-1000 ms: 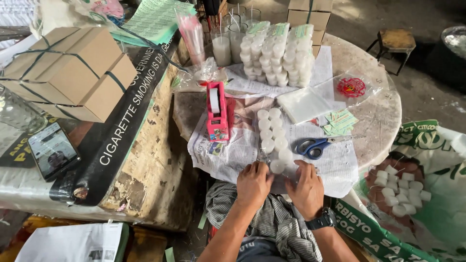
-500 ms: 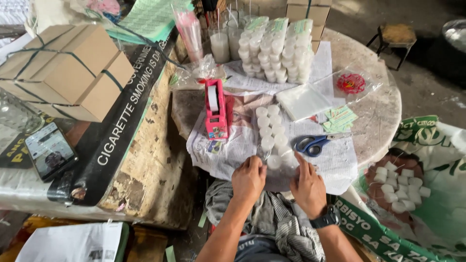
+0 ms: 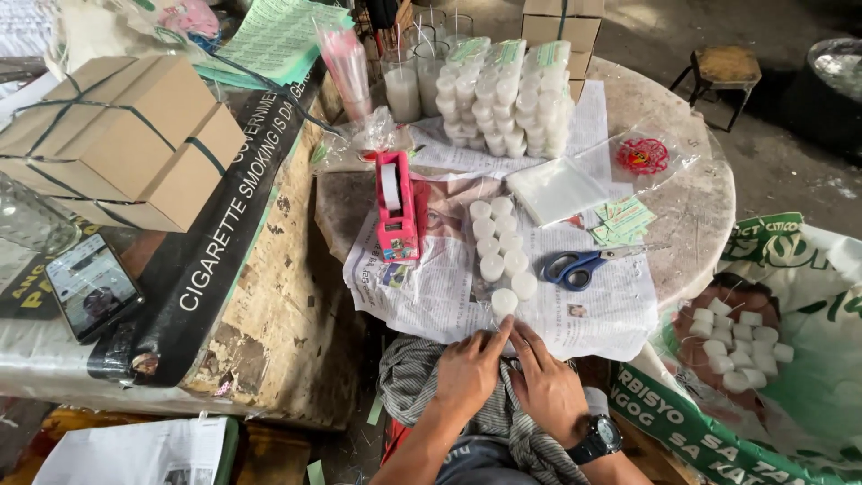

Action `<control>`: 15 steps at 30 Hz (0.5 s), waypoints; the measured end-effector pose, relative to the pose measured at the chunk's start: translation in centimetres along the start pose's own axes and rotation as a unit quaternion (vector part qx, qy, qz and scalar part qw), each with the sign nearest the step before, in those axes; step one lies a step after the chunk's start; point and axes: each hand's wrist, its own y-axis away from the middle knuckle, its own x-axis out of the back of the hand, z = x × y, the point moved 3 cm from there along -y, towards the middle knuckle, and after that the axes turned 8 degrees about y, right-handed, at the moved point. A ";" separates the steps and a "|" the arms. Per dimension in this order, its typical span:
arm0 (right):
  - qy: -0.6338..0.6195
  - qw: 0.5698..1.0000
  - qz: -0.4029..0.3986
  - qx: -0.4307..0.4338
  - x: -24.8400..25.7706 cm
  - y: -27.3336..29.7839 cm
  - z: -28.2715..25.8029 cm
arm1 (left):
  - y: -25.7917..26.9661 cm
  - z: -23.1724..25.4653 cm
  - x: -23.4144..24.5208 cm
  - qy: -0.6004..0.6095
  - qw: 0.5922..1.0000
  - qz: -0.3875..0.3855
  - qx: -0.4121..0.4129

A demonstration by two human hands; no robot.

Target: Trimming candle wicks with scissors and packaging them into plastic bags

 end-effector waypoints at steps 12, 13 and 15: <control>0.041 0.999 -0.013 0.024 -0.9 0.3 0.5 | -1.1 -0.6 0.5 0.024 0.997 -0.060 0.028; 0.043 0.999 -0.011 0.026 -0.9 0.3 0.6 | -1.1 -0.5 0.6 0.024 0.998 -0.058 0.027; 0.023 0.999 -0.013 0.024 -1.1 0.5 0.6 | -0.8 -0.3 1.0 0.020 0.999 -0.048 0.015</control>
